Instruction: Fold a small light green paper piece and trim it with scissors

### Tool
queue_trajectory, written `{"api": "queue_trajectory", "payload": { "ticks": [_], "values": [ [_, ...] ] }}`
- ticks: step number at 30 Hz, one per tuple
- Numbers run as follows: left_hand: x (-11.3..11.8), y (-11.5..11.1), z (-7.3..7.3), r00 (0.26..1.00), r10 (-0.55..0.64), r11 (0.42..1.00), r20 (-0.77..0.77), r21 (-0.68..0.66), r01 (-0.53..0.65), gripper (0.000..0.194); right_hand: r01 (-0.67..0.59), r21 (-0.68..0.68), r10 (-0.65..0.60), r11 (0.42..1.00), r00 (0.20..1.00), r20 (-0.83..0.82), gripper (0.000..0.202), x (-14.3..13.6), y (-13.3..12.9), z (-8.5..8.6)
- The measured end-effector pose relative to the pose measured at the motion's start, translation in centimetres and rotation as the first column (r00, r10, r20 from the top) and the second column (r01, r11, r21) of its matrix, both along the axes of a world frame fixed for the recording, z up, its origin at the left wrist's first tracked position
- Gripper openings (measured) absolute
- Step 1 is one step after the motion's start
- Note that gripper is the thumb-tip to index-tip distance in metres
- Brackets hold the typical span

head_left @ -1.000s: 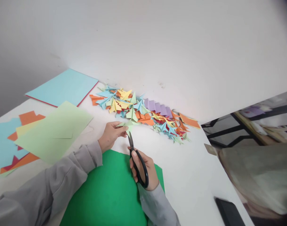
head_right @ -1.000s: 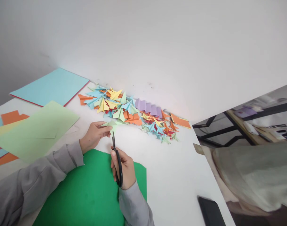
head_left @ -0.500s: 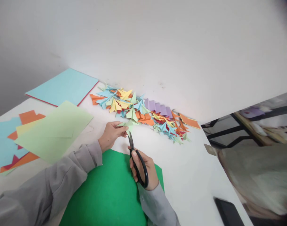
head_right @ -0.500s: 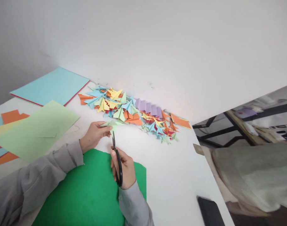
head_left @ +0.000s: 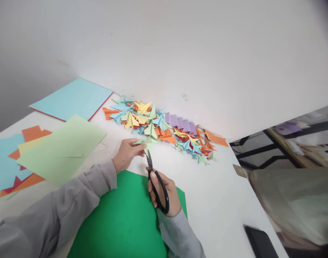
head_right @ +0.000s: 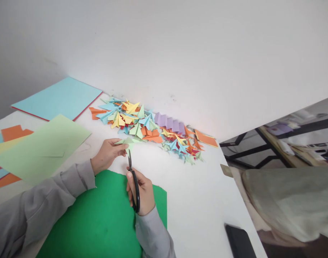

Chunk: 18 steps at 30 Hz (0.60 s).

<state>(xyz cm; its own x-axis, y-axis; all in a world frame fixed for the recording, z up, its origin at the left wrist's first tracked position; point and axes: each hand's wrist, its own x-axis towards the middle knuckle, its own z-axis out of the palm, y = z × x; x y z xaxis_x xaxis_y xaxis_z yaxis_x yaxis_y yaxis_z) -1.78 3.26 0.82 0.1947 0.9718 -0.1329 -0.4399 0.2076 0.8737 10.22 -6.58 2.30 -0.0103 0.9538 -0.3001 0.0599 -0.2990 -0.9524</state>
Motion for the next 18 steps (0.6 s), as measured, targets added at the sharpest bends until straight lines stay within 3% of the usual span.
{"api": "queue_trajectory", "payload": {
  "ticks": [18],
  "values": [
    [0.04, 0.03, 0.14, 1.0, 0.009, 1.0, -0.003, -0.015, -0.009, 0.016, -0.002, -0.008, 0.002, 1.0, 1.0, 0.025, 0.051, 0.0, -0.03, 0.07]
  ]
}}
